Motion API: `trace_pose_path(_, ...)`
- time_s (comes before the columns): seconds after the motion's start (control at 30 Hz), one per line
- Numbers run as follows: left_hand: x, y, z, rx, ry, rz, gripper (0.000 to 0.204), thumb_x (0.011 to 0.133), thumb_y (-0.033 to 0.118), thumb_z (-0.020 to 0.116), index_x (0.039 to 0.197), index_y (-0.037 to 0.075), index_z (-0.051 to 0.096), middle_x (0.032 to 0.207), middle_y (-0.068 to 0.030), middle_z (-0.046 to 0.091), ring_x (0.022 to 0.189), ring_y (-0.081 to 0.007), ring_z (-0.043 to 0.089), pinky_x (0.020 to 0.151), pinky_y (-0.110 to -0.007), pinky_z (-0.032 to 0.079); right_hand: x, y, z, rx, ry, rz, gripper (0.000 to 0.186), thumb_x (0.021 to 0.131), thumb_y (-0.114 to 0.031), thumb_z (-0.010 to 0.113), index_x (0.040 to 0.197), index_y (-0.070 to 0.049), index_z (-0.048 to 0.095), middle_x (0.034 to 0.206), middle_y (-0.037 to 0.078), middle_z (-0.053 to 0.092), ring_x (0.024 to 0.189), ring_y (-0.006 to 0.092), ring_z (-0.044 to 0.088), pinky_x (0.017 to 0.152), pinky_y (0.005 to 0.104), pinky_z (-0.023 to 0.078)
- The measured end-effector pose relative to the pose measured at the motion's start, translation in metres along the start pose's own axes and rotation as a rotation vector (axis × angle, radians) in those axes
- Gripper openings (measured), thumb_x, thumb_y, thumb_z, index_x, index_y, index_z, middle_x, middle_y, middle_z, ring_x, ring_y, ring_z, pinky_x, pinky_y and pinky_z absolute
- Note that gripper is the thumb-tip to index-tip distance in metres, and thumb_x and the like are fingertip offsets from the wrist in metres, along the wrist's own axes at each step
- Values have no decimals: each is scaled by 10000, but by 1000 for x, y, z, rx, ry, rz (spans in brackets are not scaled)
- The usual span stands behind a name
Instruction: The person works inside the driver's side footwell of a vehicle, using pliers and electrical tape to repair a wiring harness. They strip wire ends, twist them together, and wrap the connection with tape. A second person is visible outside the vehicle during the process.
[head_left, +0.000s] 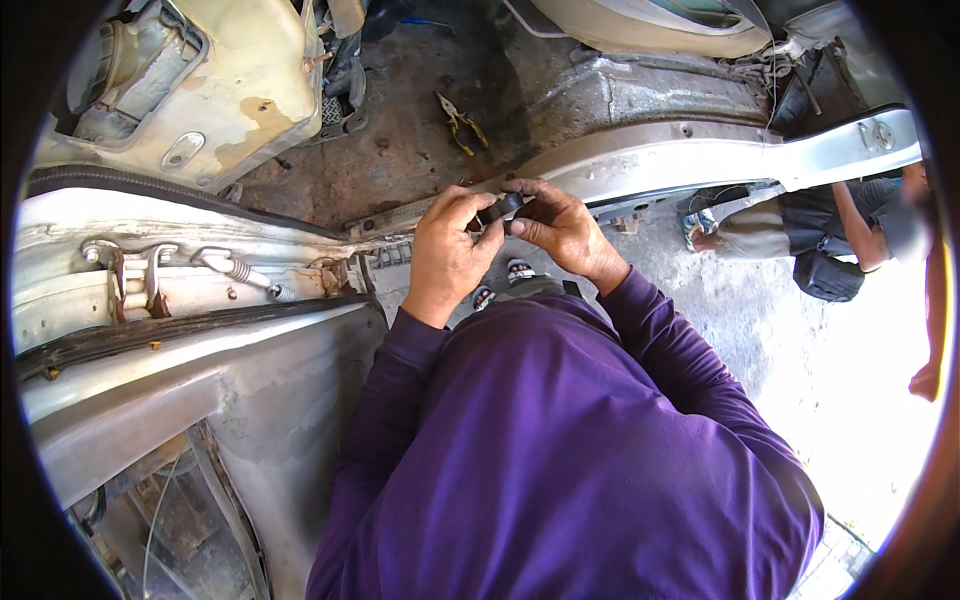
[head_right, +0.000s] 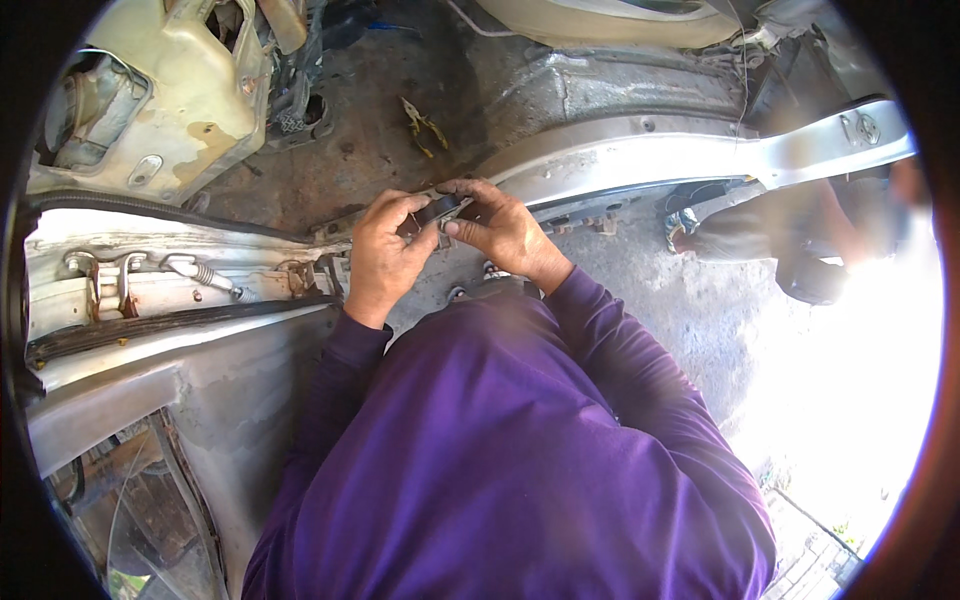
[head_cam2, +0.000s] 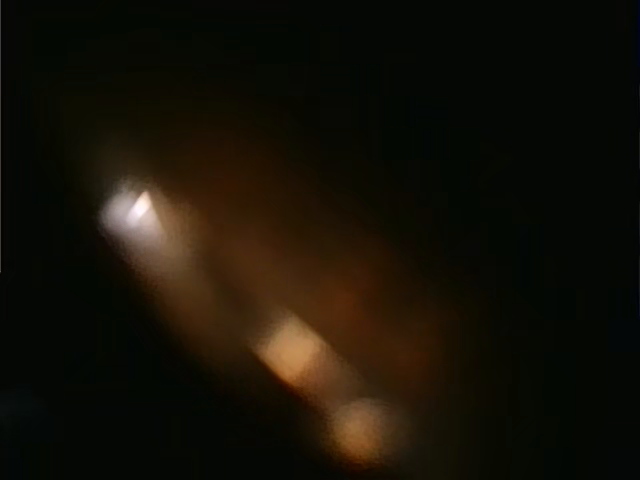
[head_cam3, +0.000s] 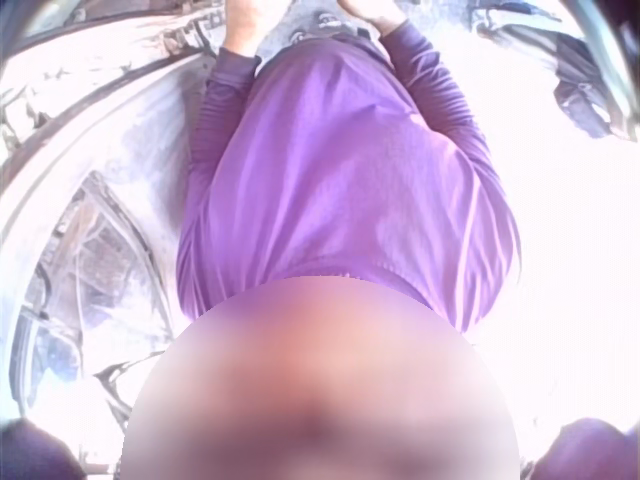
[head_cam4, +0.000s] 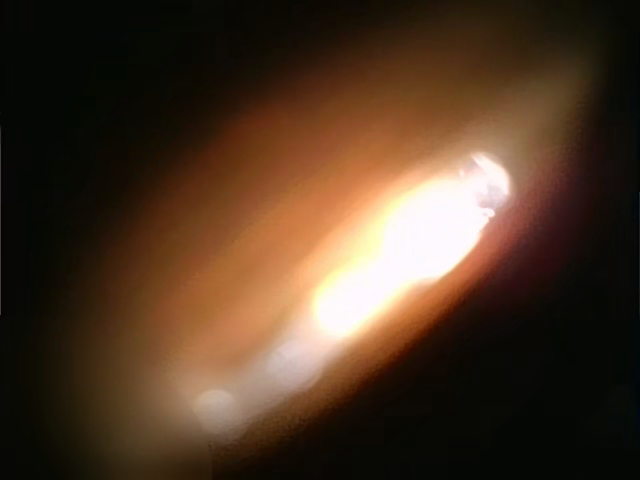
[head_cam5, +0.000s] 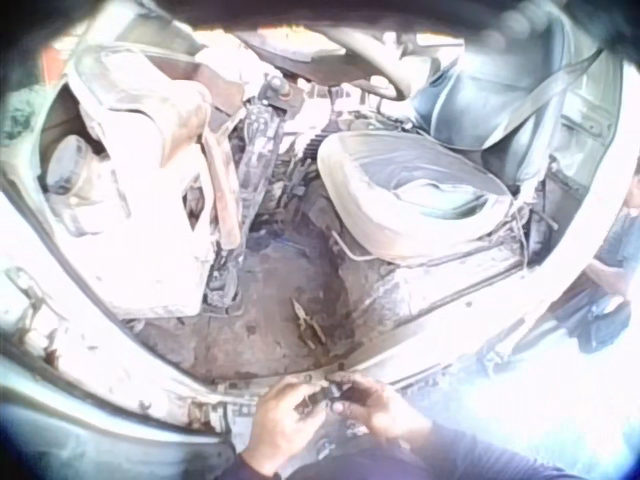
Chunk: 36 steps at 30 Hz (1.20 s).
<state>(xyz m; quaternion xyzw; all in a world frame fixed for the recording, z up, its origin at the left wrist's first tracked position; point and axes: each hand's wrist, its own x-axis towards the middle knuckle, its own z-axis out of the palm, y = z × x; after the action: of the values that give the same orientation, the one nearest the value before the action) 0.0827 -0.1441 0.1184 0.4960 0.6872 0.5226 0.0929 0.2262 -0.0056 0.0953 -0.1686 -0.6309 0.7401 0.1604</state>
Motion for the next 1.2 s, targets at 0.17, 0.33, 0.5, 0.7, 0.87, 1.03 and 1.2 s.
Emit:
trace_pose_path(0.17, 4, 4, -1, -78, -25, -86, 328, 793, -10, 749, 1116, -3, 695, 1066, -84, 655, 845, -142, 664, 694, -284, 535, 8, 0, -4, -67, 29, -5, 352, 946, -65, 727, 1285, -8, 651, 1143, 73, 707, 1050, 151, 659, 920, 322, 556)
trace_pose_path(0.33, 6, 4, 3, -249, -46, -196, 335, 812, -6, 737, 1144, 1, 692, 1145, -93, 647, 806, -103, 658, 663, -257, 532, 9, 4, -11, -87, 63, -31, 327, 940, -54, 728, 1258, -7, 665, 1114, 73, 726, 1026, 148, 667, 902, 323, 561)
trace_pose_path(0.5, 15, -2, 16, -237, -8, -314, 262, 798, 23, 744, 1054, -23, 714, 1058, -109, 694, 697, -116, 659, 610, -269, 530, 14, -2, -18, -376, 88, -96, 322, 893, -39, 744, 1210, -38, 686, 1173, 113, 707, 1031, 241, 703, 888, 363, 575)
trace_pose_path(0.7, 19, -18, 22, -180, -153, -456, 165, 826, 53, 710, 947, -58, 728, 785, -91, 718, 650, -119, 658, 630, -265, 541, 22, -4, -27, -825, -28, -361, 250, 871, -77, 738, 1115, -45, 696, 1199, 165, 667, 1024, 383, 695, 844, 443, 582)
trace_pose_path(0.87, 2, -37, 29, -350, -232, -637, 165, 828, 29, 682, 961, -46, 744, 753, -60, 713, 623, -80, 622, 577, -245, 497, 23, 8, -42, -688, -235, -140, 333, 835, -37, 753, 1162, -38, 694, 1203, 171, 670, 1099, 377, 663, 948, 425, 550)
trace_pose_path(1.03, 12, -46, 37, -339, -188, -707, 179, 831, 29, 684, 979, -58, 737, 739, -36, 693, 625, -63, 594, 562, -237, 470, 37, 8, -56, -601, -244, -89, 335, 824, -49, 779, 1145, -12, 690, 1158, 166, 688, 1067, 364, 677, 919, 414, 554)
trace_pose_path(1.2, 39, -48, 39, -357, -210, -716, 176, 841, 16, 681, 991, -60, 733, 790, -41, 709, 667, -53, 597, 598, -228, 471, 55, -4, -68, -635, -198, -66, 322, 838, -52, 779, 1145, -18, 691, 1156, 166, 696, 1056, 360, 685, 904, 418, 556)
